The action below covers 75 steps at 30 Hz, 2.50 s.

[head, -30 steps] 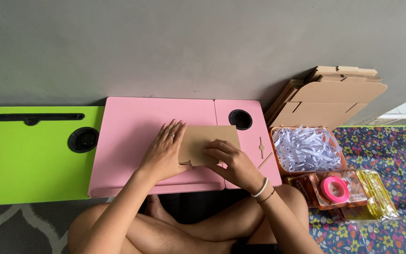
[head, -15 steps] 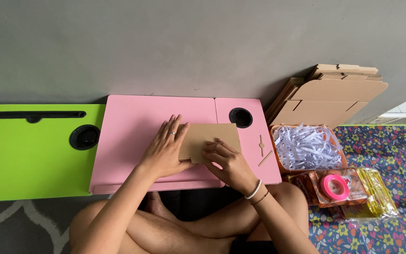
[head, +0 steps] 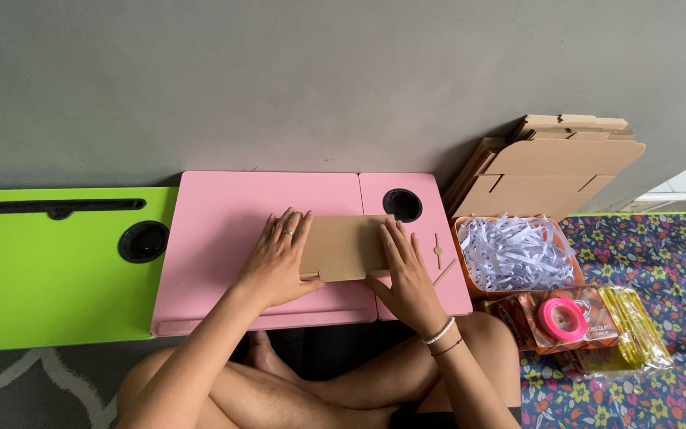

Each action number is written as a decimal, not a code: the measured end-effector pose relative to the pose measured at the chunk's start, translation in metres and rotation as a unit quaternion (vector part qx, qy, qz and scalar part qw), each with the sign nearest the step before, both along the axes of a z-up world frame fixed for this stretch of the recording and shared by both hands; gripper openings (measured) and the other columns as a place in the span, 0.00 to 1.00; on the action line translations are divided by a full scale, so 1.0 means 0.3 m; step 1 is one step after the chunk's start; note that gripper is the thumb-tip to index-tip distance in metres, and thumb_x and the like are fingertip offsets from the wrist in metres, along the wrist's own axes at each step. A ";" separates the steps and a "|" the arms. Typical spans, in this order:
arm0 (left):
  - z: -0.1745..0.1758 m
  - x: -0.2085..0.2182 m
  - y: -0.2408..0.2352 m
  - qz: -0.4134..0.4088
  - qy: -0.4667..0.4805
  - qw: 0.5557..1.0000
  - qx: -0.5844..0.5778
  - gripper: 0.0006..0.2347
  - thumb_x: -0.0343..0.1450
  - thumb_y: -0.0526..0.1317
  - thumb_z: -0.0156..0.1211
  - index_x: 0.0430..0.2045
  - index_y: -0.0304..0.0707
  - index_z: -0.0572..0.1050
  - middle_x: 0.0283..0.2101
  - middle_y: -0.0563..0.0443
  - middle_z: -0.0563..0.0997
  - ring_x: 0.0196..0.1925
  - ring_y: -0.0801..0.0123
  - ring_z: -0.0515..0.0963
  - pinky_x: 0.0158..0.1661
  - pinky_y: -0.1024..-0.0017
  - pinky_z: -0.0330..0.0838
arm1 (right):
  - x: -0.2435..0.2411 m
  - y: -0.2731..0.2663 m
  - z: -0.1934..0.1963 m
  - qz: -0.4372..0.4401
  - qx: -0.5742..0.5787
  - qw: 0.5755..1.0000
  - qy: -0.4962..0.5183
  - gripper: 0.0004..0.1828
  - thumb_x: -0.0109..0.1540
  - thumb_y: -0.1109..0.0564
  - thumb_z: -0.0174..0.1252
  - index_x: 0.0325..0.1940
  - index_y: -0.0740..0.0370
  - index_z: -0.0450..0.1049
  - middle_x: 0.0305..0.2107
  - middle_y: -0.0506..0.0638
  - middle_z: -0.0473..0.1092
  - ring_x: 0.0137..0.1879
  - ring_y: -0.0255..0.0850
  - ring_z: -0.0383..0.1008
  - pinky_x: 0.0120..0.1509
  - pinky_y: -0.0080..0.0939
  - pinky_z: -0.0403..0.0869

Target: Assembling a cardboard gift box by folding and tucking tabs.

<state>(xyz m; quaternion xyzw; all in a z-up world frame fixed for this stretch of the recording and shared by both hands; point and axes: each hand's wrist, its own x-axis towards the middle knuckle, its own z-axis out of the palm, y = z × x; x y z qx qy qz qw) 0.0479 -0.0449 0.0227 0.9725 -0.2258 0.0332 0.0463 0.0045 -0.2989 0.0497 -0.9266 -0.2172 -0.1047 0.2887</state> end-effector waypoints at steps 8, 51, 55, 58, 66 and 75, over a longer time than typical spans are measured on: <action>0.007 0.005 0.000 -0.030 -0.046 0.998 -0.039 0.52 0.54 0.65 0.70 0.66 0.22 0.59 0.64 0.29 0.67 0.71 0.44 0.63 0.71 0.49 0.51 | 0.022 -0.025 -0.105 -0.038 -0.156 0.984 -0.079 0.48 0.59 0.46 0.66 0.77 0.67 0.54 0.74 0.62 0.54 0.80 0.54 0.48 0.82 0.52 0.47; 0.065 -0.038 0.043 0.072 0.152 0.942 -0.289 0.56 0.51 0.57 0.81 0.70 0.28 0.51 0.72 0.31 0.53 0.76 0.40 0.53 0.72 0.50 0.56 | 0.256 -0.091 -0.104 0.136 -0.089 0.986 0.035 0.71 0.38 0.35 0.76 0.79 0.58 0.51 0.64 0.59 0.59 0.74 0.62 0.52 0.78 0.61 0.56; 0.028 0.008 0.048 0.049 0.015 0.974 -0.219 0.51 0.49 0.58 0.86 0.60 0.29 0.60 0.60 0.36 0.68 0.57 0.46 0.75 0.56 0.52 0.74 | 0.242 -0.079 -0.078 0.130 -0.069 0.989 -0.006 0.70 0.40 0.42 0.83 0.76 0.62 0.51 0.66 0.59 0.57 0.72 0.58 0.56 0.74 0.58 0.63; 0.022 -0.005 0.048 0.052 0.019 0.976 -0.212 0.49 0.48 0.58 0.84 0.59 0.33 0.62 0.59 0.40 0.70 0.54 0.48 0.77 0.52 0.52 0.76 | 0.228 -0.085 -0.088 0.130 -0.066 0.989 -0.004 0.68 0.41 0.41 0.83 0.76 0.62 0.52 0.66 0.59 0.58 0.72 0.57 0.56 0.73 0.57 0.64; 0.010 0.031 0.061 -0.001 0.058 0.977 -0.204 0.64 0.51 0.63 0.80 0.72 0.29 0.37 0.77 0.30 0.36 0.79 0.42 0.33 0.71 0.40 0.28 | 0.237 -0.076 -0.100 0.117 -0.075 0.990 -0.005 0.69 0.43 0.39 0.84 0.76 0.64 0.51 0.68 0.59 0.56 0.74 0.59 0.53 0.74 0.60 0.62; 0.075 -0.027 -0.083 -0.146 0.018 0.972 -0.184 0.52 0.58 0.63 0.69 0.71 0.30 0.51 0.76 0.35 0.44 0.78 0.43 0.41 0.70 0.47 0.40 | 0.246 -0.086 -0.121 0.130 -0.088 0.987 -0.029 0.70 0.42 0.40 0.83 0.76 0.64 0.49 0.67 0.60 0.56 0.72 0.60 0.55 0.72 0.59 0.64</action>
